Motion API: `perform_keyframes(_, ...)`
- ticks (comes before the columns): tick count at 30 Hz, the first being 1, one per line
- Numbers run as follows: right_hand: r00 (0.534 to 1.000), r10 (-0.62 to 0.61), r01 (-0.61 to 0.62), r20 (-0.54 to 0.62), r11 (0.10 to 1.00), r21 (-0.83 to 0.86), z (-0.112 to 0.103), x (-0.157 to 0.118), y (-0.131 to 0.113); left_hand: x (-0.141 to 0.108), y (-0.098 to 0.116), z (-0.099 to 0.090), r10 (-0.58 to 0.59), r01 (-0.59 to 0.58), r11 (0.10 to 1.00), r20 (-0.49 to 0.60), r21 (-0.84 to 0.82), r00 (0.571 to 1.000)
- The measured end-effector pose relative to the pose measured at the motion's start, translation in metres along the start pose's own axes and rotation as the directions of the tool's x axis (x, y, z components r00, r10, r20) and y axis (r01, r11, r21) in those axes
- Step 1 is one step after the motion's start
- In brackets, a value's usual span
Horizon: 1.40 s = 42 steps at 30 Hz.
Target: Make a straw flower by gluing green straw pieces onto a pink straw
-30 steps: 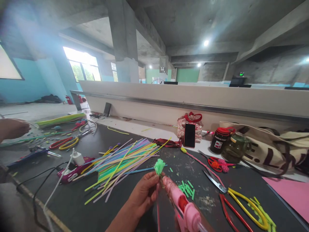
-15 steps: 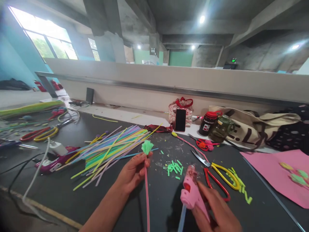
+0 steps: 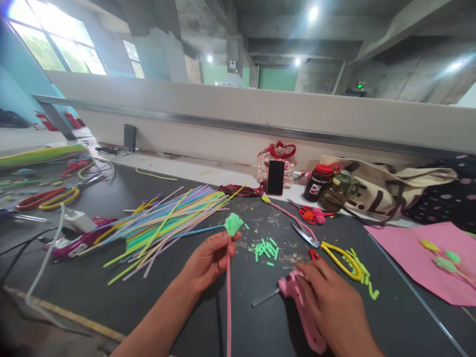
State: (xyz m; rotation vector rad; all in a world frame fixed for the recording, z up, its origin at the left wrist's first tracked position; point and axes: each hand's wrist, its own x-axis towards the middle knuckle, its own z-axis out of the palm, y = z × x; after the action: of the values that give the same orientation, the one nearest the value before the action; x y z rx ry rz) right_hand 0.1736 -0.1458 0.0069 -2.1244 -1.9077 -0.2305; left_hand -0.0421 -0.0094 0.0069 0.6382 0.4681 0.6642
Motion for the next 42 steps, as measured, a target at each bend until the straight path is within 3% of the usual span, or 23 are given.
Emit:
perform_keyframes(2,0.979,-0.110,0.091,0.171,0.989,0.120,-0.002,0.030,-0.010,0.001,-0.002,0.000,-0.008,0.008,1.000,0.015,0.001,1.000)
perform_keyframes(5,0.949,-0.128,0.117,0.287,0.992,0.054,0.012,0.071,-0.027,0.003,-0.005,-0.001,-0.005,0.006,1.000,0.016,-0.023,1.000)
perform_keyframes(11,0.950,-0.108,0.112,0.294,0.994,0.003,0.047,0.095,-0.042,0.002,-0.004,-0.001,-0.011,0.013,0.998,0.020,-0.065,1.000)
perform_keyframes(16,0.954,-0.167,0.137,0.249,0.982,0.134,0.029,0.099,-0.044,0.000,-0.001,0.001,0.007,-0.001,0.995,0.052,-0.102,0.999)
perform_keyframes(18,0.953,-0.181,0.109,0.243,0.953,0.282,0.014,0.102,-0.048,-0.001,-0.001,0.001,0.027,-0.021,0.994,0.049,-0.111,0.998)
perform_keyframes(20,0.958,-0.142,-0.025,0.249,0.824,0.567,0.001,0.103,-0.055,0.000,-0.001,0.002,0.045,-0.039,0.993,0.052,-0.113,0.998)
perform_keyframes(22,0.961,-0.088,-0.175,0.262,0.541,0.823,-0.010,0.103,-0.063,0.000,-0.001,0.002,0.064,-0.057,0.992,0.056,-0.113,0.996)
perform_keyframes(24,0.963,-0.070,-0.229,0.262,0.308,0.924,-0.018,0.102,-0.073,0.001,-0.002,0.001,0.075,-0.069,0.992,0.057,-0.108,0.996)
perform_keyframes(28,0.972,-0.082,-0.212,0.222,0.118,0.970,-0.022,0.103,-0.086,0.002,-0.004,0.000,0.081,-0.078,0.992,0.027,-0.102,0.996)
perform_keyframes(33,0.982,-0.074,-0.167,0.175,0.107,0.980,-0.014,0.107,-0.087,0.003,-0.008,-0.002,0.073,-0.076,0.991,-0.036,-0.109,0.997)
perform_keyframes(42,0.981,-0.079,-0.154,0.176,0.226,0.962,-0.013,0.104,-0.090,0.004,-0.007,0.002,0.070,-0.071,0.993,-0.016,-0.093,0.997)
